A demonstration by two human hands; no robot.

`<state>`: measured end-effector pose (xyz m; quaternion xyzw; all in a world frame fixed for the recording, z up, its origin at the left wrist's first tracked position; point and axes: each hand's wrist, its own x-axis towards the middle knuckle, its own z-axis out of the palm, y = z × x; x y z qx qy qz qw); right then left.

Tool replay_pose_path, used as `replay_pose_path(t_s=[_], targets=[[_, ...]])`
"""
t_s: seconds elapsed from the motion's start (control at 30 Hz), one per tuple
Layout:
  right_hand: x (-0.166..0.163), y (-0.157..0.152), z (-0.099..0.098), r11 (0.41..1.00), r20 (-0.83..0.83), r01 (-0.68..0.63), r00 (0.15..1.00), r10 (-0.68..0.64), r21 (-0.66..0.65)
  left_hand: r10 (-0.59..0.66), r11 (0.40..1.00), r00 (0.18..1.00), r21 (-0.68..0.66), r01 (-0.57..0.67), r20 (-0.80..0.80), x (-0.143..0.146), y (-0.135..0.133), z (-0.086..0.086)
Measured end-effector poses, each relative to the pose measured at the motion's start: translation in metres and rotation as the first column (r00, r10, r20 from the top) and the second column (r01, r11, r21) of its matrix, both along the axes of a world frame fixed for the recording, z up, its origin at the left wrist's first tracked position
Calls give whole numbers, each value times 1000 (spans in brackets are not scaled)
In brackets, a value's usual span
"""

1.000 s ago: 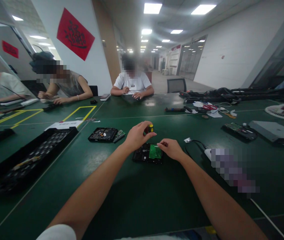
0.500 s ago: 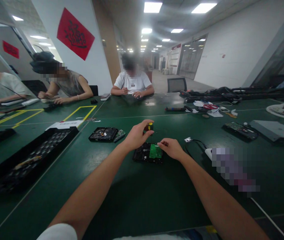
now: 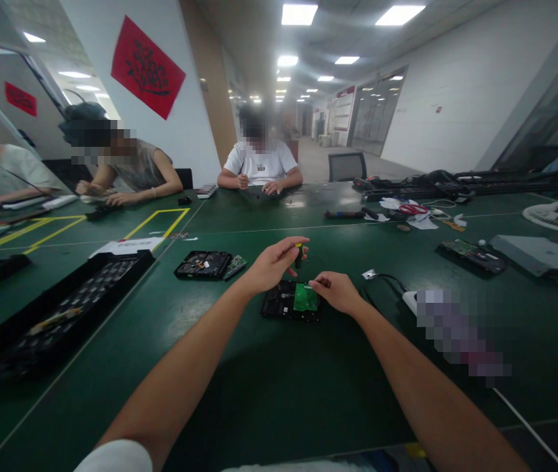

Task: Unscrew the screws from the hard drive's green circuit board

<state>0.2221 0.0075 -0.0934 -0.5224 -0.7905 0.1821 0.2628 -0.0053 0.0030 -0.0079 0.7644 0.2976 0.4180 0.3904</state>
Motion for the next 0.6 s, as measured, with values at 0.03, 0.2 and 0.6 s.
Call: replay_pose_path(t_s=[0.03, 0.2, 0.6], targets=[[0, 0, 0, 1000, 1, 0, 1000, 0, -1, 9, 1000, 1000, 0, -9, 22, 0, 0, 0], [0, 0, 3, 1000, 11, -19, 1000, 19, 2, 161, 985, 983, 41, -165, 88, -1, 1, 1], [0, -1, 4, 1000, 12, -10, 1000, 10, -8, 96, 986, 962, -157, -57, 254, 4, 4, -3]])
